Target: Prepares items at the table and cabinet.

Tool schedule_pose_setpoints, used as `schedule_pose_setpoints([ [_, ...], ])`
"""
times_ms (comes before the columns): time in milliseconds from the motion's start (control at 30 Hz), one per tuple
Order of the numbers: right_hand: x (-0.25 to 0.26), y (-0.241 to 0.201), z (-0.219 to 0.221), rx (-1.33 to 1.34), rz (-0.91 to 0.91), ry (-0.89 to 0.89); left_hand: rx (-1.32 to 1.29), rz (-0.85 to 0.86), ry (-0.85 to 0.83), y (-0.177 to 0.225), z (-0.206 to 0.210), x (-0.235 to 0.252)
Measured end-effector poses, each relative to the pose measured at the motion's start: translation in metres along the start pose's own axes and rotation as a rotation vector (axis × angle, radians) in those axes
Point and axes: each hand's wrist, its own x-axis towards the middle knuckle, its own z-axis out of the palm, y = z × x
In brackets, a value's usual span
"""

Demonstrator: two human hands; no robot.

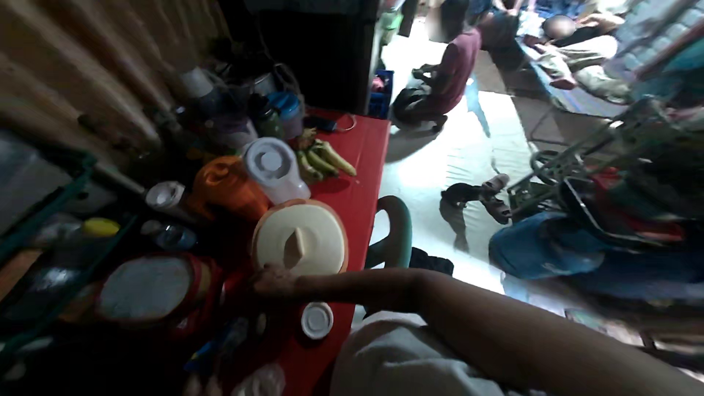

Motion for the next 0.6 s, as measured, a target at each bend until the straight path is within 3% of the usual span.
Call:
schedule_pose_setpoints([
  [100, 0.002, 0.007, -0.007, -0.048, -0.004, -0.003, -0.143, 0.044, 0.052, 0.005, 0.006, -0.001],
  [200, 0.020, 0.020, -0.007, -0.123, -0.065, -0.060, -0.265, -0.046, 0.059, 0.011, 0.000, 0.002],
  [400, 0.048, 0.017, -0.004, 0.003, -0.140, -0.037, -0.356, -0.182, 0.035, -0.001, -0.005, 0.001],
  [600, 0.085, 0.006, 0.014, 0.108, -0.135, -0.293, -0.571, -0.244, 0.052, 0.002, -0.006, 0.004],
])
